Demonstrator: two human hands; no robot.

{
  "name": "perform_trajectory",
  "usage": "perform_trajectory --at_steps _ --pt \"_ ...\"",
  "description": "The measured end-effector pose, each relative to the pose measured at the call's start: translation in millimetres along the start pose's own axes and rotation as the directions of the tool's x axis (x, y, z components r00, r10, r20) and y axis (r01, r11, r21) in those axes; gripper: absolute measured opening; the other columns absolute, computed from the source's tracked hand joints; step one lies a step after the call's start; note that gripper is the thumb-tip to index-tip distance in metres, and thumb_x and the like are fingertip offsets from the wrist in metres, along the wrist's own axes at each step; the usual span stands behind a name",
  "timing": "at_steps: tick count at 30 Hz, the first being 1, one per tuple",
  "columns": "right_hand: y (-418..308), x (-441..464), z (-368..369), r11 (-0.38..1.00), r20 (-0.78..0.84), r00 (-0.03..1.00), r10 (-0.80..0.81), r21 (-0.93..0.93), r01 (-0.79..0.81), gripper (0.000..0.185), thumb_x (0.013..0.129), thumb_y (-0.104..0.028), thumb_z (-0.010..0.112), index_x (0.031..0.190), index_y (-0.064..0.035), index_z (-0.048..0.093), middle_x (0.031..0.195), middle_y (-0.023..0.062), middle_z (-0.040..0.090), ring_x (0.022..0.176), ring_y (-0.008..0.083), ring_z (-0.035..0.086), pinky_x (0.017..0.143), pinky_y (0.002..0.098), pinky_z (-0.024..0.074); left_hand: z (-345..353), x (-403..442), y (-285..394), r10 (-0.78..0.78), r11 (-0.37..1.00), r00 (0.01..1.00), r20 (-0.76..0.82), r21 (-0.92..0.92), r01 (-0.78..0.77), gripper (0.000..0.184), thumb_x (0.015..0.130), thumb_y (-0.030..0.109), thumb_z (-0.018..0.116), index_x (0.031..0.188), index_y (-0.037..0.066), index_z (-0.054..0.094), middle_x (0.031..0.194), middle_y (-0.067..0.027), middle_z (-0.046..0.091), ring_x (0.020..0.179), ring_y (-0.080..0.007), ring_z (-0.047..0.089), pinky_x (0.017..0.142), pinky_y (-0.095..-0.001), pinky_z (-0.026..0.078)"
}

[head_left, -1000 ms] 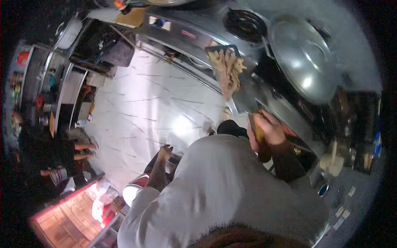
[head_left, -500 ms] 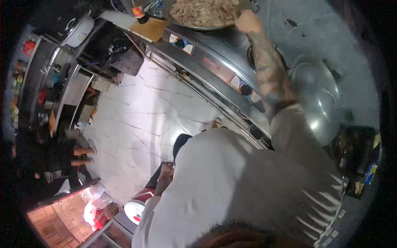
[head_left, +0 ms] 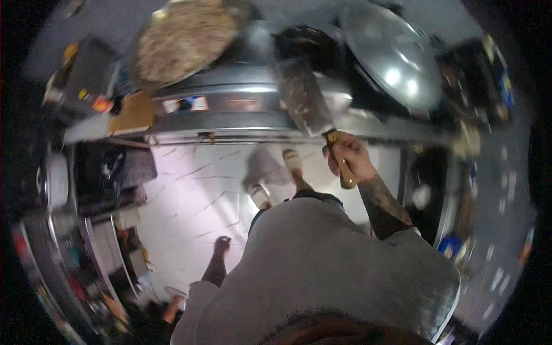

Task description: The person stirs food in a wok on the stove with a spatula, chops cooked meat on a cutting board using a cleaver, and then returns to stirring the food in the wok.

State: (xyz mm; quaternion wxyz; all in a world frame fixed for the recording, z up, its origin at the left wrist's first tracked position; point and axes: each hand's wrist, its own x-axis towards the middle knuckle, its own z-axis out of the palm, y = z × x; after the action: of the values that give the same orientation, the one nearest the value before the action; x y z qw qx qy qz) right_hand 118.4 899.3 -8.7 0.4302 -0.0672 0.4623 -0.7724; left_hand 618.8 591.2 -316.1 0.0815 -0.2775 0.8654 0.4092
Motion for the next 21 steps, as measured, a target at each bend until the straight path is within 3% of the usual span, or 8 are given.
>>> perform_trajectory --at_steps 4,8,10,11,12,14,18,21 --pt "42.8 -123.8 -24.0 0.987 -0.286 0.955 0.081 0.154 -0.038 0.032 0.094 -0.015 0.058 0.121 0.0004 0.050 0.087 0.0122 0.065 0.049 0.0156 0.057 0.042 0.0278 0.0469 -64.2 49.1 0.4 -0.686 0.551 0.623 0.376 -0.290 0.782 0.012 0.091 0.022 0.058 0.082 0.013 0.060 0.064 -0.0004 0.052 0.053 -0.0152 0.052 0.046 -0.0362 0.041" --pt "71.6 -228.0 -48.4 0.951 -0.498 0.867 -0.008 0.264 0.161 0.032 0.094 -0.017 0.056 0.120 0.0017 0.049 0.089 0.0114 0.061 0.048 0.0125 0.055 0.041 0.0241 0.0446 -64.1 118.2 55.4 -0.571 0.820 0.693 0.441 0.264 0.507 0.014 0.090 0.023 0.059 0.078 0.014 0.059 0.061 0.0000 0.049 0.051 -0.0161 0.051 0.043 -0.0349 0.039" --pt "95.7 -261.0 -54.8 0.927 -0.617 0.785 -0.062 0.255 0.275 0.032 0.095 -0.017 0.056 0.120 0.0014 0.049 0.090 0.0111 0.061 0.048 0.0124 0.055 0.041 0.0235 0.0440 -42.4 171.0 51.2 0.173 0.976 0.812 0.557 0.015 -0.219 0.013 0.090 0.023 0.059 0.082 0.014 0.059 0.063 -0.0010 0.051 0.050 -0.0146 0.050 0.039 -0.0302 0.037" --pt "100.1 -281.1 -61.8 0.897 -0.698 0.712 -0.079 0.261 0.356 0.033 0.095 -0.019 0.055 0.120 0.0013 0.049 0.091 0.0109 0.060 0.049 0.0122 0.054 0.041 0.0230 0.0435 -17.6 186.5 69.8 -0.082 0.985 0.847 0.524 0.171 -0.011 0.007 0.090 0.021 0.061 0.089 0.014 0.061 0.068 -0.0031 0.056 0.053 -0.0132 0.051 0.039 -0.0268 0.036" --pt "97.3 -299.4 -72.0 0.867 -0.771 0.629 -0.095 0.247 0.433 0.033 0.096 -0.021 0.055 0.120 0.0011 0.049 0.092 0.0106 0.060 0.049 0.0121 0.054 0.040 0.0225 0.0430 -7.9 212.8 94.9 -0.066 0.818 0.755 0.652 -0.398 0.415 0.012 0.090 0.021 0.063 0.100 0.014 0.061 0.078 -0.0031 0.061 0.057 -0.0130 0.054 0.041 -0.0257 0.037" --pt "102.1 -340.8 -122.5 0.794 -0.784 0.605 -0.136 0.279 0.540 0.028 0.097 -0.024 0.054 0.112 -0.0016 0.054 0.074 0.0043 0.058 0.052 0.0110 0.053 0.044 0.0245 0.0444 28.9 222.7 160.3 -0.253 0.865 0.803 0.540 -0.244 0.437 0.024 0.092 0.022 0.058 0.113 0.012 0.058 0.096 -0.0028 0.065 0.068 -0.0176 0.059 0.050 -0.0280 0.043" --pt "42.3 -432.6 -241.9 0.750 -0.956 0.036 -0.290 -0.204 0.629 0.025 0.091 -0.022 0.057 0.108 -0.0036 0.057 0.080 0.0066 0.062 0.057 0.0142 0.056 0.054 0.0279 0.0467 109.3 223.6 252.0 -0.174 0.934 0.832 0.527 -0.179 0.309 0.027 0.092 0.021 0.057 0.116 0.009 0.058 0.102 -0.0036 0.065 0.079 -0.0193 0.062 0.061 -0.0307 0.048" --pt "1.1 -531.2 -388.2 0.822 -0.768 -0.311 -0.560 -0.562 -0.091 0.039 0.084 -0.021 0.060 0.116 0.0014 0.058 0.087 0.0132 0.067 0.068 0.0232 0.064 0.064 0.0352 0.0525 171.6 216.9 270.8 -0.130 0.973 0.821 0.555 -0.087 0.213 0.030 0.091 0.021 0.057 0.119 0.008 0.057 0.100 -0.0054 0.065 0.080 -0.0198 0.063 0.063 -0.0322 0.050"
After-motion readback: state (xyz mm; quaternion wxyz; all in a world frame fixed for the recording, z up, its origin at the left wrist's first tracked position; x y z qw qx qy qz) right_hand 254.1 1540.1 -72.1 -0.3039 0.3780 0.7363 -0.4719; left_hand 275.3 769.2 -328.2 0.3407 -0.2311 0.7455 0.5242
